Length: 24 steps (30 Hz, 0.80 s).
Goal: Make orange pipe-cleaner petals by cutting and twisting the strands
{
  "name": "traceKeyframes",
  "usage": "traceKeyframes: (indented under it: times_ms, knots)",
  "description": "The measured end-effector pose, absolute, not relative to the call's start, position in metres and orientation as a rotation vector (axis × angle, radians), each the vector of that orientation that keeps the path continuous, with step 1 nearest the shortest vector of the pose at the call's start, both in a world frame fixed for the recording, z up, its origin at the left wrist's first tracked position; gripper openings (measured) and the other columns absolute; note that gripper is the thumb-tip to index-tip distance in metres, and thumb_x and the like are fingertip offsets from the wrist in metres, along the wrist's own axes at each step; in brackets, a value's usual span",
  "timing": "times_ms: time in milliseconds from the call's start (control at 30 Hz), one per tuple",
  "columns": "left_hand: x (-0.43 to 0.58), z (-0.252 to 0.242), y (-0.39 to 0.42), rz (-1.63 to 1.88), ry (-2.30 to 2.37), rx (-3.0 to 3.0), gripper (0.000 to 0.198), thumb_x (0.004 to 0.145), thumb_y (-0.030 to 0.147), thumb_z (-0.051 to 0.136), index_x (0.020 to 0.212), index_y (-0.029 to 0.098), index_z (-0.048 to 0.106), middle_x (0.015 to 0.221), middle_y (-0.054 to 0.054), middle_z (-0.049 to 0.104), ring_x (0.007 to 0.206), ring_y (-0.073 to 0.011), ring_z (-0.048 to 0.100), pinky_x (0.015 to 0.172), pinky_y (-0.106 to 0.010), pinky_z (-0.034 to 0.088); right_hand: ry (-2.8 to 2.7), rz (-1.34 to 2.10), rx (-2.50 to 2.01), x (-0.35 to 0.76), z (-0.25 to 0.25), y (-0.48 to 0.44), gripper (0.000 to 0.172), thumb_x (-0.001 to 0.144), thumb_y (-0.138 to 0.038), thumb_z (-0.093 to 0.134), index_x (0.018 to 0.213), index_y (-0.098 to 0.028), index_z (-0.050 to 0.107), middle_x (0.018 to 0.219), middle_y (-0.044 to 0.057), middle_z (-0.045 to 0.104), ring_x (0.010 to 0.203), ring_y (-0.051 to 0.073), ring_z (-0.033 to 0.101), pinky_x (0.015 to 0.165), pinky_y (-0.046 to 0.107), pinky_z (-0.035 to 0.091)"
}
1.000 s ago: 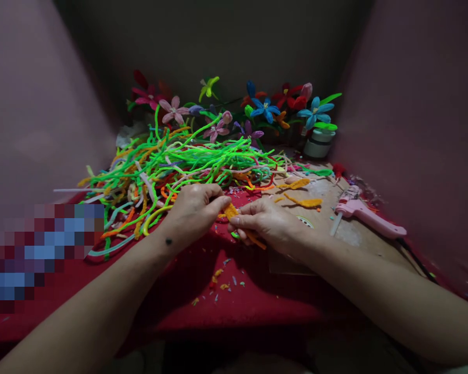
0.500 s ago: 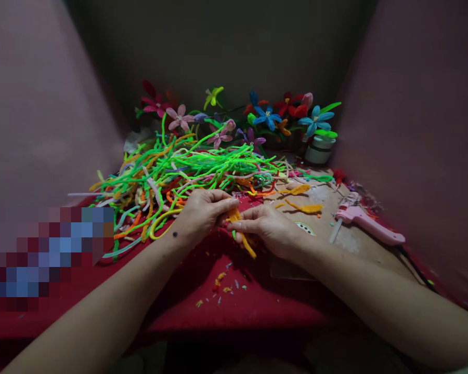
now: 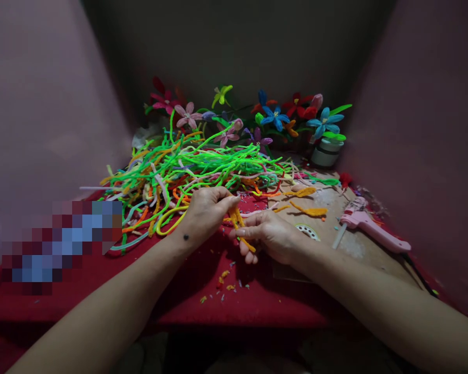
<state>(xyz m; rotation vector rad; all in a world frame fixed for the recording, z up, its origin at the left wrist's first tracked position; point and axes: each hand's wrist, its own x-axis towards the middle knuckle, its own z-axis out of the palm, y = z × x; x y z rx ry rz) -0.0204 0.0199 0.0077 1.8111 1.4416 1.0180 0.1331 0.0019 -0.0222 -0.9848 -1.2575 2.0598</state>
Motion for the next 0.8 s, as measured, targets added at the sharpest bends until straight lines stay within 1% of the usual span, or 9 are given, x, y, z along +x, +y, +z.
traceKeyframes:
  times_ms: [67, 200, 300, 400, 500, 600, 700, 800]
  knots:
    - [-0.021, 0.009, 0.021, 0.999, 1.457, 1.803, 0.027, 0.072, 0.032, 0.057, 0.052, 0.014, 0.054, 0.045, 0.005, 0.043, 0.045, -0.0064, 0.034, 0.043, -0.02, 0.026, -1.269, 2.07, -0.946, 0.134, -0.021, 0.001, 0.029, 0.063, -0.034, 0.074, 0.068, -0.01, 0.059, 0.049, 0.002, 0.061, 0.038, 0.01, 0.055, 0.038, 0.019, 0.041]
    - [-0.022, 0.013, 0.02, 0.934, 1.383, 1.72, 0.025, 0.07, 0.033, 0.059, 0.056, 0.014, 0.056, 0.043, 0.007, 0.04, 0.04, -0.0052, 0.029, 0.041, -0.02, 0.022, -1.235, 2.047, -0.794, 0.135, -0.019, 0.002, 0.029, 0.067, -0.036, 0.072, 0.076, -0.012, 0.06, 0.064, 0.006, 0.067, 0.05, 0.011, 0.06, 0.05, 0.022, 0.047]
    - [-0.02, 0.013, 0.018, 0.875, 1.298, 1.735, 0.024, 0.07, 0.033, 0.059, 0.057, 0.013, 0.058, 0.043, 0.007, 0.039, 0.041, -0.0049, 0.03, 0.041, -0.019, 0.022, -1.147, 1.973, -0.775, 0.134, -0.021, 0.004, 0.024, 0.067, -0.031, 0.072, 0.078, -0.013, 0.061, 0.065, 0.004, 0.066, 0.05, 0.01, 0.057, 0.048, 0.02, 0.042]
    - [-0.016, 0.011, 0.015, 0.839, 1.245, 1.753, 0.023, 0.071, 0.03, 0.06, 0.058, 0.011, 0.06, 0.048, 0.005, 0.045, 0.044, -0.0048, 0.034, 0.043, -0.018, 0.025, -1.11, 1.903, -0.864, 0.134, -0.023, 0.007, 0.02, 0.062, -0.025, 0.074, 0.069, -0.012, 0.061, 0.061, 0.003, 0.064, 0.047, 0.009, 0.055, 0.045, 0.02, 0.039]
    - [-0.014, 0.011, 0.014, 0.877, 1.181, 1.621, 0.021, 0.072, 0.033, 0.061, 0.071, 0.012, 0.062, 0.056, 0.004, 0.052, 0.044, -0.005, 0.038, 0.042, -0.018, 0.029, -1.039, 1.857, -0.945, 0.134, -0.023, 0.009, 0.02, 0.056, -0.024, 0.077, 0.061, -0.012, 0.062, 0.058, 0.004, 0.063, 0.049, 0.012, 0.057, 0.049, 0.025, 0.044]
    - [-0.016, 0.011, 0.015, 0.949, 1.134, 1.498, 0.023, 0.076, 0.036, 0.06, 0.084, 0.014, 0.06, 0.061, 0.005, 0.053, 0.045, -0.0049, 0.039, 0.042, -0.017, 0.03, -0.969, 1.82, -0.933, 0.135, -0.02, 0.011, 0.021, 0.054, -0.025, 0.077, 0.065, -0.012, 0.066, 0.062, 0.004, 0.064, 0.056, 0.014, 0.06, 0.058, 0.029, 0.049]
    - [-0.022, 0.011, 0.018, 0.929, 1.099, 1.52, 0.02, 0.075, 0.03, 0.061, 0.087, 0.014, 0.059, 0.068, 0.003, 0.056, 0.048, -0.005, 0.041, 0.044, -0.017, 0.032, -0.927, 1.726, -0.938, 0.138, -0.018, 0.013, 0.02, 0.055, -0.026, 0.076, 0.068, -0.013, 0.068, 0.066, 0.003, 0.064, 0.058, 0.012, 0.057, 0.055, 0.026, 0.046]
    - [-0.025, 0.007, 0.019, 0.908, 1.022, 1.626, 0.021, 0.074, 0.025, 0.062, 0.093, 0.015, 0.06, 0.069, 0.003, 0.056, 0.05, -0.0058, 0.043, 0.046, -0.018, 0.033, -0.912, 1.696, -0.919, 0.14, -0.019, 0.017, 0.019, 0.055, -0.027, 0.075, 0.065, -0.013, 0.065, 0.063, 0.001, 0.061, 0.054, 0.01, 0.051, 0.051, 0.025, 0.041]
